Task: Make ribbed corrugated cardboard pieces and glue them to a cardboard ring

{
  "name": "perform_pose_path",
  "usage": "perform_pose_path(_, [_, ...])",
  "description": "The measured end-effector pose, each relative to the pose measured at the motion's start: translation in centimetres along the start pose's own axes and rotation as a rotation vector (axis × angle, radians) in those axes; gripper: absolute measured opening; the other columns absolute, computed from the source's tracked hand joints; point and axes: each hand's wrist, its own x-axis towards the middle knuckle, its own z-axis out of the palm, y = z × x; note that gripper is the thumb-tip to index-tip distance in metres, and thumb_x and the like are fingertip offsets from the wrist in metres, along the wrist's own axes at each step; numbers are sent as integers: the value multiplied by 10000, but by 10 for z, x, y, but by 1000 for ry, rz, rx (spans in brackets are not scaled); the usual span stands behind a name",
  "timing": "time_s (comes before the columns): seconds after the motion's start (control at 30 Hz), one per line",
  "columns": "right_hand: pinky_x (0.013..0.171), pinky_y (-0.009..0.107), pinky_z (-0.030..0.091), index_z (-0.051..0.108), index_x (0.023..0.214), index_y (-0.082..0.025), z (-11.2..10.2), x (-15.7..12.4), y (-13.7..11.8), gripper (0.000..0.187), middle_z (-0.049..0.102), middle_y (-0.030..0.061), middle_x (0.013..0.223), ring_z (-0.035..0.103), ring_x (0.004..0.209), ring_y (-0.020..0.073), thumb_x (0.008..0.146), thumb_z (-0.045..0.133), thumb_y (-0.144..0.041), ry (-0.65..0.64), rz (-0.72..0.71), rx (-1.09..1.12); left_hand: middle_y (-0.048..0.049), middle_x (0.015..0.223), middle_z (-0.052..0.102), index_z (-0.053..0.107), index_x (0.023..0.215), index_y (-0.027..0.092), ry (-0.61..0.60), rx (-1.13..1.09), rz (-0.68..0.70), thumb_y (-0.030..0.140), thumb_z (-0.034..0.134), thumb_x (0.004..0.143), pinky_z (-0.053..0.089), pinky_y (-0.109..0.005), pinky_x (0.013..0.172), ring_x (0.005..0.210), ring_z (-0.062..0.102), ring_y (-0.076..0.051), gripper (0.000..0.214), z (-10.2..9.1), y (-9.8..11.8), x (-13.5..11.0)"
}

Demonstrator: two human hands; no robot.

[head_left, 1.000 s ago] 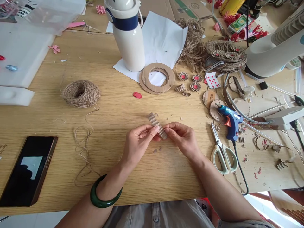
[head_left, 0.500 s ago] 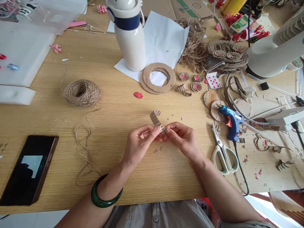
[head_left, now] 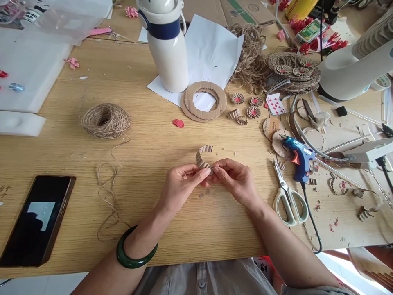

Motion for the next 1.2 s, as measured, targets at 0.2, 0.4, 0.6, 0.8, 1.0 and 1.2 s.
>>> perform_pose_path(0.2, [631, 242, 528, 645, 934, -204, 2, -2, -6, 178, 633, -2, 787, 600, 643, 101, 867, 717, -353, 135, -142, -59, -2, 624, 700, 748, 736, 171, 147, 13, 82, 371, 776, 789, 508, -246, 641, 591, 648, -130, 209, 2, 3, -2])
perform_pose_path(0.4, [701, 257, 578, 640, 914, -203, 4, -4, -6, 96, 668, 25, 875, 660, 733, 126, 892, 684, -286, 111, -264, -212, 3, 669, 714, 751, 753, 171, 165, -14, 117, 344, 768, 799, 505, -233, 622, 581, 634, -115, 180, 4, 5, -3])
perform_pose_path(0.6, [721, 272, 614, 638, 940, -201, 7, -4, -2, 119, 671, 35, 905, 700, 793, 147, 893, 685, -299, 92, -259, -219, 2, 667, 711, 750, 754, 176, 143, 4, 124, 353, 756, 811, 517, -237, 636, 604, 644, -124, 186, 6, 3, -4])
perform_pose_path(0.8, [725, 269, 621, 642, 941, -201, 8, -4, 3, 135, 706, 37, 902, 730, 790, 149, 888, 695, -313, 97, -224, -181, 6, 614, 682, 748, 741, 185, 154, 30, 115, 381, 751, 812, 504, -252, 658, 614, 641, -137, 208, 6, 1, -3])
perform_pose_path(1.0, [744, 277, 627, 632, 941, -203, 11, -4, 4, 156, 706, 34, 901, 736, 797, 151, 882, 702, -330, 100, -193, -121, 12, 580, 649, 725, 683, 189, 131, 14, 101, 387, 722, 839, 490, -261, 682, 615, 617, -134, 252, 8, 1, -2])
perform_pose_path(1.2, [723, 269, 607, 626, 891, -200, 10, -4, 1, 143, 682, 25, 852, 707, 765, 138, 885, 700, -322, 95, -220, -175, 15, 574, 631, 703, 663, 190, 122, 35, 99, 394, 717, 843, 467, -258, 671, 618, 597, -131, 273, 8, 0, -3])
